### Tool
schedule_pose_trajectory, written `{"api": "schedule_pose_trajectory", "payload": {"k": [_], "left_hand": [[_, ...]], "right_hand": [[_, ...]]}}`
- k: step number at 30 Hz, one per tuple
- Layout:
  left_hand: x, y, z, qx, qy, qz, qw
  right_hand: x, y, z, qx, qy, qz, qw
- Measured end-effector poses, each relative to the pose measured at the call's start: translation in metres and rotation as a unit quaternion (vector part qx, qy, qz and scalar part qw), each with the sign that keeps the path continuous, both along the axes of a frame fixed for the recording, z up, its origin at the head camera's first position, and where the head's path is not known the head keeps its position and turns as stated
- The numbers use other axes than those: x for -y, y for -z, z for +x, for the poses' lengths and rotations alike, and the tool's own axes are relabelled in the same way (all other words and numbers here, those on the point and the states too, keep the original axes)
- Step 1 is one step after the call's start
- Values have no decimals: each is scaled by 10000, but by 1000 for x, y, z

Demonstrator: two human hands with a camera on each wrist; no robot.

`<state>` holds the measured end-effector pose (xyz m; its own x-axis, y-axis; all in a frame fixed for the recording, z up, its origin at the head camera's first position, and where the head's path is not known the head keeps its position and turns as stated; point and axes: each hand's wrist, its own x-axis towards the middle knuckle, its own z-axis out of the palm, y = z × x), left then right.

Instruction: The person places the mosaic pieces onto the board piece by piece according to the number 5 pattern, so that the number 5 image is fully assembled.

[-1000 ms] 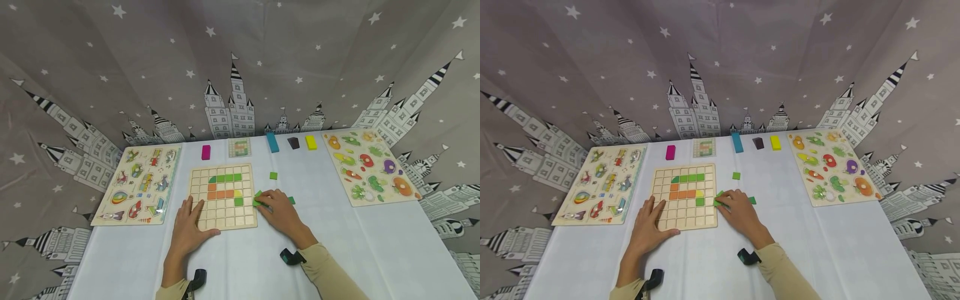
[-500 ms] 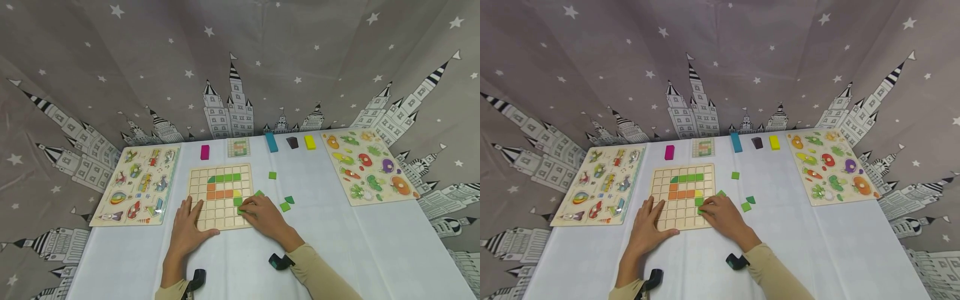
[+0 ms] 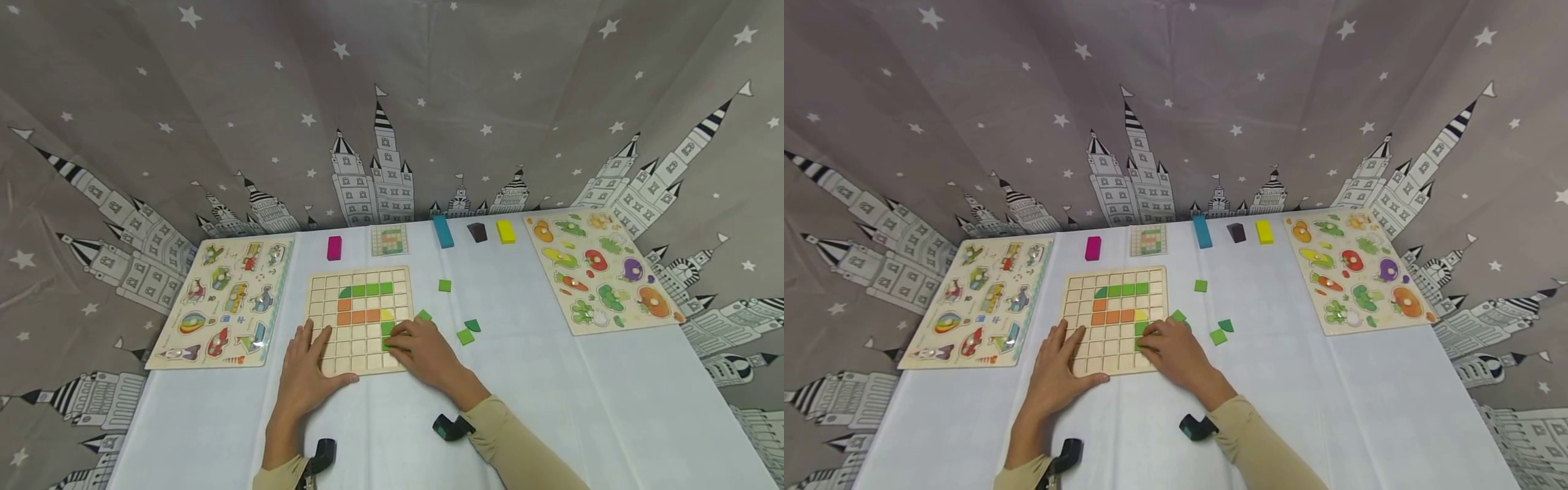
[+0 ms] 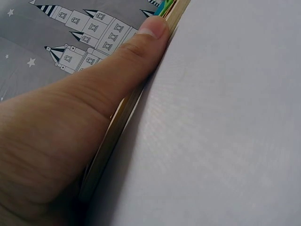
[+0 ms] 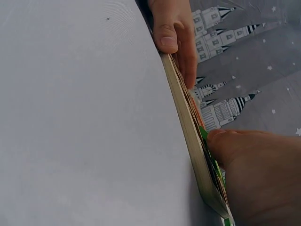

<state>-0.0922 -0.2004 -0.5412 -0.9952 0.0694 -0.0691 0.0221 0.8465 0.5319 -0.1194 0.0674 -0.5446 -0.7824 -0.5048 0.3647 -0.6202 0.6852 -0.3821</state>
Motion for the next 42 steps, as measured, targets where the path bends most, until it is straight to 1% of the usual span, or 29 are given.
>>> {"api": "schedule_pose_trajectory", "payload": {"k": [6, 14, 23, 31, 36, 42], "left_hand": [[0, 0, 0, -24, -1, -26, 10000], [-1, -1, 1, -15, -26, -19, 10000], [-1, 0, 0, -41, 6, -15, 10000], [1, 2, 2, -106, -8, 33, 9999], [2, 3, 3, -152, -21, 22, 9999], [1, 3, 1, -34, -29, 44, 10000]], "right_hand": [[2, -1, 1, -111, 14, 13, 9999], [2, 0, 1, -81, 71, 148, 9998], [1, -1, 2, -122, -12, 115, 9999], [2, 0, 4, -145, -96, 40, 9998], [2, 2, 5, -211, -66, 49, 9997], [-1, 4, 5, -280, 73, 259, 9992]]}}
